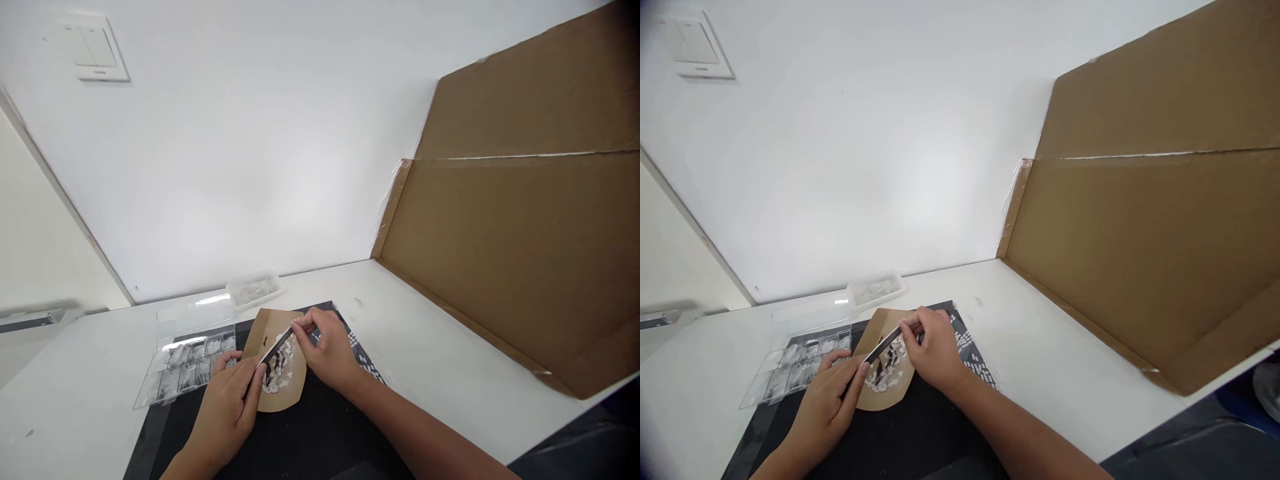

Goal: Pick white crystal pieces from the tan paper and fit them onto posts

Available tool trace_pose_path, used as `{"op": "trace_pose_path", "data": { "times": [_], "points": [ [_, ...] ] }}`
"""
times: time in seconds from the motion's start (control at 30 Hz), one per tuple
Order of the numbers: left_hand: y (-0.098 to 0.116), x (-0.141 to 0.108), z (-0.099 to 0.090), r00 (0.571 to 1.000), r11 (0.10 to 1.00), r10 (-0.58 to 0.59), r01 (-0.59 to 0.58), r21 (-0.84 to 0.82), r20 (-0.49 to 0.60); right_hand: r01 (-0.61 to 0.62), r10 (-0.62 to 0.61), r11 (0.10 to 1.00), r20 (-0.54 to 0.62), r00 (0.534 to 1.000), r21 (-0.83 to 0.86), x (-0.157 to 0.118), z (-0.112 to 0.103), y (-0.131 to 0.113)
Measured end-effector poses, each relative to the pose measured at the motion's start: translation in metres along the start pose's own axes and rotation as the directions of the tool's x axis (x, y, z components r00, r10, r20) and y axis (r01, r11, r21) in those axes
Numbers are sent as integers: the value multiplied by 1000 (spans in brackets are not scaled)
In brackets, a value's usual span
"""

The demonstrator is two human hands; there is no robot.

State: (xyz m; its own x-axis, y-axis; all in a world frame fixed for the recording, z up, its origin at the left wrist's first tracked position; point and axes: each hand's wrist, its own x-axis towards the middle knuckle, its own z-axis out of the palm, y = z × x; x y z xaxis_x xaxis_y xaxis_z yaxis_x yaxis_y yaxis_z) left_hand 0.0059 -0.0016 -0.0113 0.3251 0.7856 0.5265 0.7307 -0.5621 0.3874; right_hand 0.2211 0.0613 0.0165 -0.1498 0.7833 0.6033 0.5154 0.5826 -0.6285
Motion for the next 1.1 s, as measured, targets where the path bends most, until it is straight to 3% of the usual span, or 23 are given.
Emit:
{"op": "trace_pose_path", "data": {
  "times": [0.27, 0.57, 0.73, 0.83, 1.1],
  "points": [
    [2, 2, -2, 1000, 1000, 20, -20, 23, -3, 176, -182, 983, 130, 975, 58, -16, 7, -21],
    [2, 1, -2, 1000, 1000, 4, -4, 11, -9, 15, -15, 1000, 42, 999, 7, -1, -4, -3],
    [1, 1, -2, 1000, 1000, 4, -4, 21, -16, 152, -161, 987, 186, 969, 61, -11, 3, -16],
    [1, 1, -2, 1000, 1000, 6, -6, 21, -21, 212, -217, 976, 205, 954, 46, -17, 7, -23],
    [2, 1, -3, 999, 1000, -5, 6, 27, -52, 14, -13, 999, 29, 999, -35, 1, -4, 2]
  ]
}}
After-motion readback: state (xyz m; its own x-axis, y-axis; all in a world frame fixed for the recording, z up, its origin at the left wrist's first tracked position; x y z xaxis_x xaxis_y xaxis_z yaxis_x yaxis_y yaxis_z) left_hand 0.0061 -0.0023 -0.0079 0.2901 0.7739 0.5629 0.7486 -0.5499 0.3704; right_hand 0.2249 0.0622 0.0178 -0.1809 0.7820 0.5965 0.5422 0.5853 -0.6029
